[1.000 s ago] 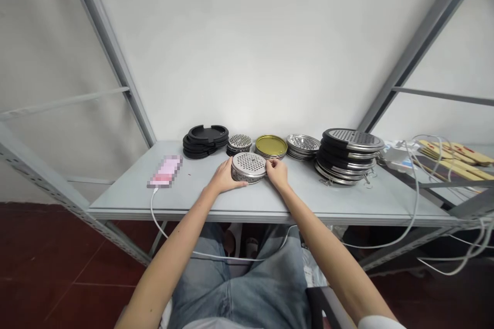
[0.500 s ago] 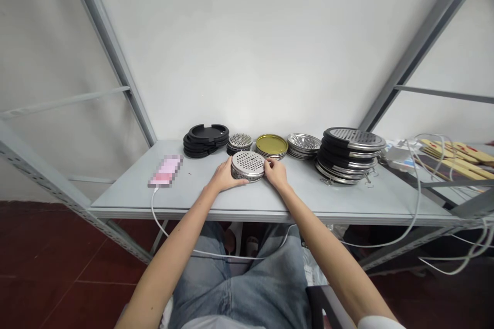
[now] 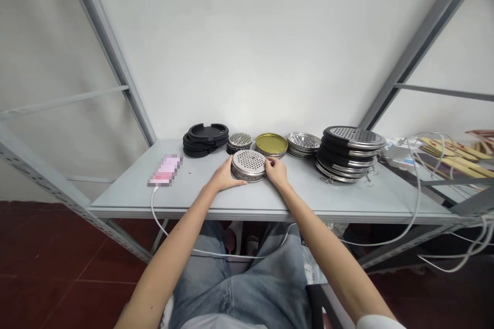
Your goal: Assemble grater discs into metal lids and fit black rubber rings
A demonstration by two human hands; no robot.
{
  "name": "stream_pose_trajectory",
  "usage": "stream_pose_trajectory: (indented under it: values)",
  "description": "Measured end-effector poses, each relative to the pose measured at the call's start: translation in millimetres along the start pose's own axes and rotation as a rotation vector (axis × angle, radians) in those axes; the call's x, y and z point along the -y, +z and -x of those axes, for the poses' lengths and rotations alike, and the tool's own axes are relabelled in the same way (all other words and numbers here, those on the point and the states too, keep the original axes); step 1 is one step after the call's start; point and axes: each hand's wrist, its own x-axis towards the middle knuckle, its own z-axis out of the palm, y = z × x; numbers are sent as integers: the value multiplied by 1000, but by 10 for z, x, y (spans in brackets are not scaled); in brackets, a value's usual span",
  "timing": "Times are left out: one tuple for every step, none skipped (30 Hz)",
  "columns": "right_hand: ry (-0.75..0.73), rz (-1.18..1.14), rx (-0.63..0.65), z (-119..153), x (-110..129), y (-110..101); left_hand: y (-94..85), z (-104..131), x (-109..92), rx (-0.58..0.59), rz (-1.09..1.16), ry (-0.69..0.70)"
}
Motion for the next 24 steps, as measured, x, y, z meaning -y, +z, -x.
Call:
stream_pose_trajectory:
  values:
    - [2,-1,-8,0,0,0,0,2,0,7,2,15]
    - [4,-4,-15,2,3,-2,0,4,0,16,3,29]
    - [7,-8,-21,4,7,-5,-1,5,1,22,1,37]
    - [10,-14,-25,7,13,-8,-1,6,1,25,-1,42]
    - [11,-20,-27,11,19,-12,-2,7,2,26,-4,44]
    - [11,-27,-28,15,24,-15,-3,7,2,27,-7,45]
    - [10,-32,-27,18,28,-18,-4,8,2,28,-9,46]
    - [8,-36,-26,19,30,-19,-4,8,1,28,-12,50]
    - [5,-37,-25,20,30,-19,-4,7,0,27,-14,55]
    - [4,-35,-24,19,27,-17,-4,6,-3,24,-17,62]
    - [3,-33,-23,17,22,-15,-4,4,-5,20,-21,69]
    - [0,-31,-24,15,16,-13,-4,2,-8,14,-23,76]
    - [-5,-29,-24,14,10,-11,-4,0,-11,9,-26,80]
    - [-14,-28,-25,13,6,-12,-3,-1,-13,5,-28,82]
    - [-24,-28,-26,14,4,-14,-2,-3,-14,2,-28,83]
    - [-35,-27,-25,17,4,-18,0,-5,-13,1,-29,81]
    - [-44,-25,-24,22,7,-24,3,-6,-11,0,-31,77]
    - [-50,-22,-21,28,11,-31,6,-8,-6,-1,-34,71]
    - [-53,-20,-20,34,17,-38,9,-9,0,-2,-38,65]
    - [-54,-19,-19,41,24,-45,13,-11,8,-5,-41,61]
    - [-55,-17,-18,47,32,-52,17,-12,16,-9,-44,59]
    - [-55,-17,-19,53,40,-58,20,-14,23,-13,-46,61]
    - [-54,-16,-21,57,47,-64,22,-15,30,-17,-48,65]
    - [-50,-15,-24,62,54,-68,24,-16,36,-19,-50,69]
